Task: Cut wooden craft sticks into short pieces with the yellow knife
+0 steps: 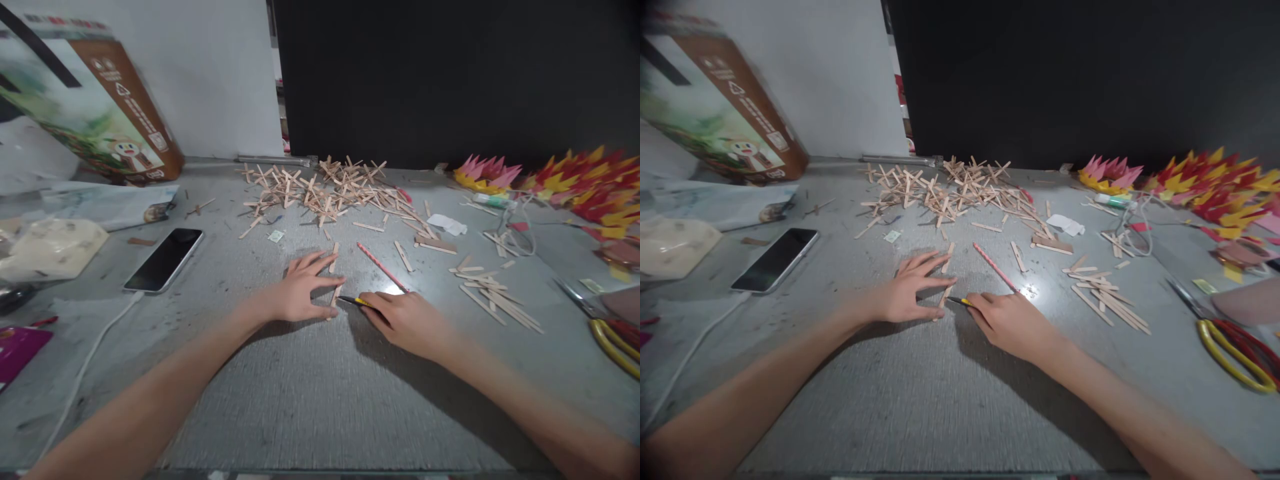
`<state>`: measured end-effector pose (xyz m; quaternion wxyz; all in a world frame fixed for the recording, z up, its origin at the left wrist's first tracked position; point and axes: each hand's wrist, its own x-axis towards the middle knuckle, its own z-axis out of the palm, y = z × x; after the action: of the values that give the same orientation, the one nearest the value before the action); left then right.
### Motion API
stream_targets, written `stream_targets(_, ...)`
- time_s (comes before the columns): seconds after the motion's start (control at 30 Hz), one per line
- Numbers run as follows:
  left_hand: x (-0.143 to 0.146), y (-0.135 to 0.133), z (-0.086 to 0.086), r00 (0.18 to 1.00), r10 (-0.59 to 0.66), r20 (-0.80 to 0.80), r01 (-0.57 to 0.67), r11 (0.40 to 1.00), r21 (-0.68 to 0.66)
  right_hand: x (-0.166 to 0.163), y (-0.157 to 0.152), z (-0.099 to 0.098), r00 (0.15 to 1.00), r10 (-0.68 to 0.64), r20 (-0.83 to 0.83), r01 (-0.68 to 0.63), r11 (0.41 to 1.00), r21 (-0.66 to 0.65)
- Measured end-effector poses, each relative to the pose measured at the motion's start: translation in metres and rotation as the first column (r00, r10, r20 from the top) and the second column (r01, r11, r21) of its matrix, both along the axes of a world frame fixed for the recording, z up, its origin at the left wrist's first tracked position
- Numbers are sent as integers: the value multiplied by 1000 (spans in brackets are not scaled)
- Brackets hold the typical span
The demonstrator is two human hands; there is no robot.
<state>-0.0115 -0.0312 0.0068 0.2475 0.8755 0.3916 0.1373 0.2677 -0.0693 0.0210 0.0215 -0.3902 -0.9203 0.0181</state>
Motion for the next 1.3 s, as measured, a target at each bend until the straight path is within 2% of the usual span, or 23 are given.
stream_targets(0.17,0,2,-5,1000,-9,-28,9,999,31,-7,2,10,995,0,97,0,1000,0)
stream_targets(0.37,1,3,-9,999,9,-39,-7,999,37,-10,11,13,976,26,215,-33,999,28)
stream_targets(0.47,1,3,-7,999,20,-40,-19,999,26,-8,16,13,983,63,171,-59,998,-26)
stream_targets(0.57,2,3,-4,997,14,-69,-13,1000,16,-5,21,14,991,35,127,-20,993,-116)
stream_targets(0.7,4,1,-2,994,29,-107,-26,999,29,-9,23,18,987,20,162,15,977,-214)
stream_targets(0.87,5,1,0,994,29,-108,-25,999,33,-21,23,17,978,-25,205,59,986,-158)
stream_targets(1.3,5,3,-2,992,37,-124,-34,999,26,-24,21,22,967,-38,253,82,983,-166)
